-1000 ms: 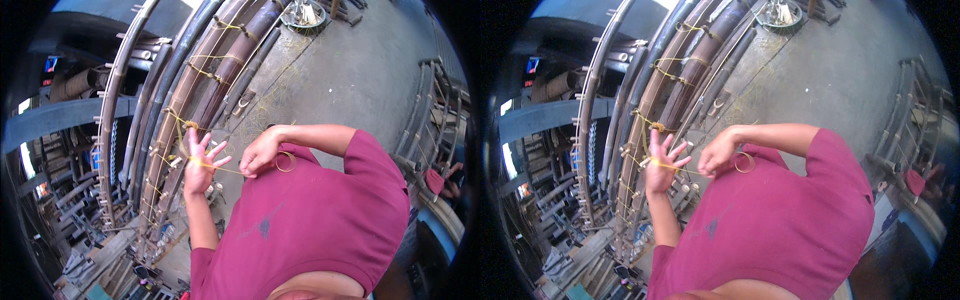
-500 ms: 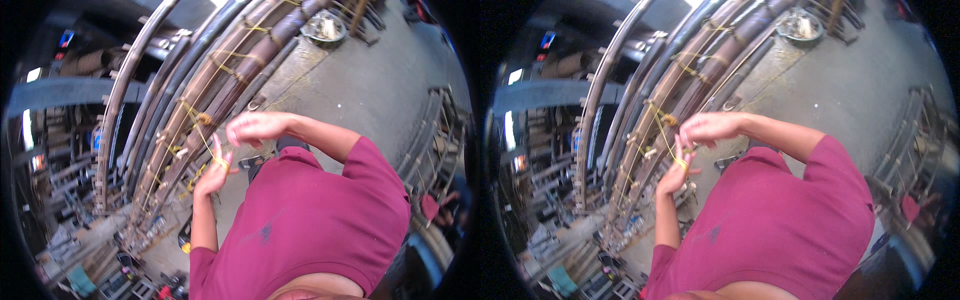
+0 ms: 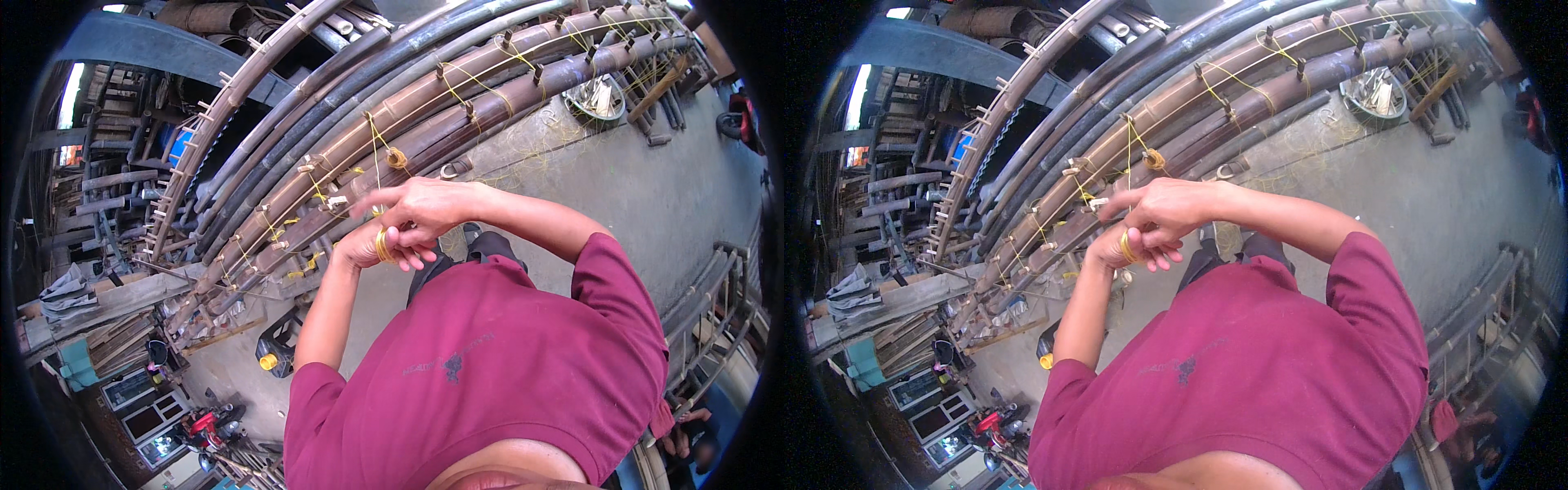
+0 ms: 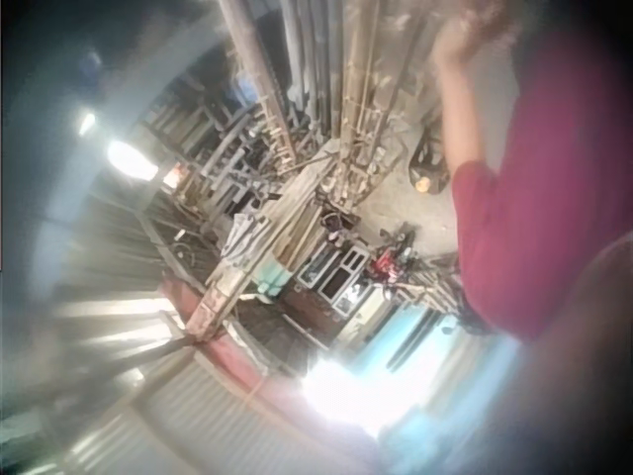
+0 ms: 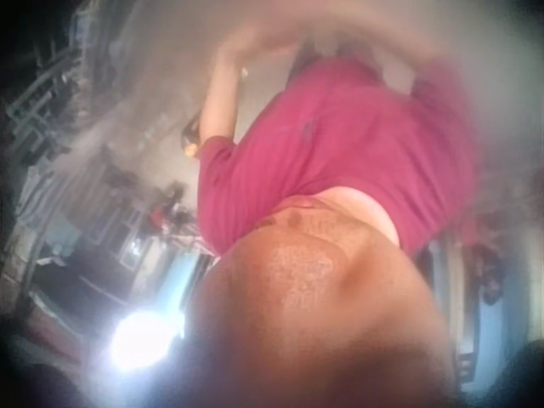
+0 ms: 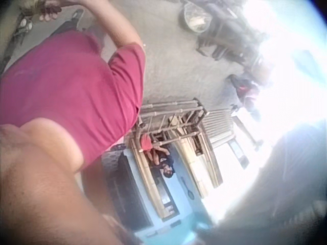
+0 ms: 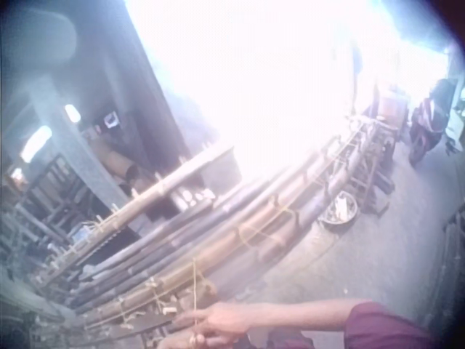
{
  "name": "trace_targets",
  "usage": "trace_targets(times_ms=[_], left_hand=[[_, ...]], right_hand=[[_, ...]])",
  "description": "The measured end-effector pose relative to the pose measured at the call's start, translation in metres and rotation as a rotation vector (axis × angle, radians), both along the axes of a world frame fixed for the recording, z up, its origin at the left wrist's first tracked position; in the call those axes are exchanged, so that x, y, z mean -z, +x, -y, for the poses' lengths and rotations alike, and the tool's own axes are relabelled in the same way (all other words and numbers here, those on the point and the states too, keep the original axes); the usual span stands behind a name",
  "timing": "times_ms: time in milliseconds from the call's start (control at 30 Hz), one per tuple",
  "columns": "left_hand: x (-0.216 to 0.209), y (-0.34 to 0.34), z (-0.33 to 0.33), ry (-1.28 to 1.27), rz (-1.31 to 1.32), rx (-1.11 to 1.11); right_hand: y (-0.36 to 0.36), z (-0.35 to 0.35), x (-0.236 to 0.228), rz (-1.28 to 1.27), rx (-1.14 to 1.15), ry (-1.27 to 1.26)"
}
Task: The person ties yellow string around a bundle of bamboo poles arranged horizontally. They repeatedly wrap the string around the poles and secure it with knots, moving along the length of the bundle.
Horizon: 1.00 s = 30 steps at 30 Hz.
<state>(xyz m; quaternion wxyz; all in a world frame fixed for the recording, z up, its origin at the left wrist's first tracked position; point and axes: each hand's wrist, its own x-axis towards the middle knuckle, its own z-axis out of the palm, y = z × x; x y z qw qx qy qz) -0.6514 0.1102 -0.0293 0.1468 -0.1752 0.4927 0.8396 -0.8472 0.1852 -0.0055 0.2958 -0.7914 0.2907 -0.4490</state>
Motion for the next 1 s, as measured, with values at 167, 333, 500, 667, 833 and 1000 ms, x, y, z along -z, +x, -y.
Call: trace_targets(times_ms=[167, 333, 500, 667, 833, 1000], left_hand=[[0.007, 0.040, 0.019, 0.376, 0.008, -0.593], [-0.028, 0.048, -0.004, -0.194, 0.209, -0.393], [-0.018, 0.072, 0.009, 0.138, 0.128, -0.688], [-0.009, 0.086, 0.035, 0.340, 0.037, -0.772], [-0.009, 0.072, 0.028, 0.076, -0.160, -0.930], [0.014, 0.023, 0.013, -0.156, -0.298, -0.969]], right_hand=[[0.005, 0.022, 0.020, 0.365, -0.035, 0.494], [0.027, 0.048, 0.043, 0.145, 0.182, 0.580], [0.047, 0.034, -0.017, -0.441, 0.430, -0.313], [0.066, 0.037, 0.023, -0.515, 0.309, -0.244], [0.073, 0.042, 0.034, -0.089, 0.461, 0.391], [0.081, 0.046, 0.053, -0.030, 0.471, 0.587]])
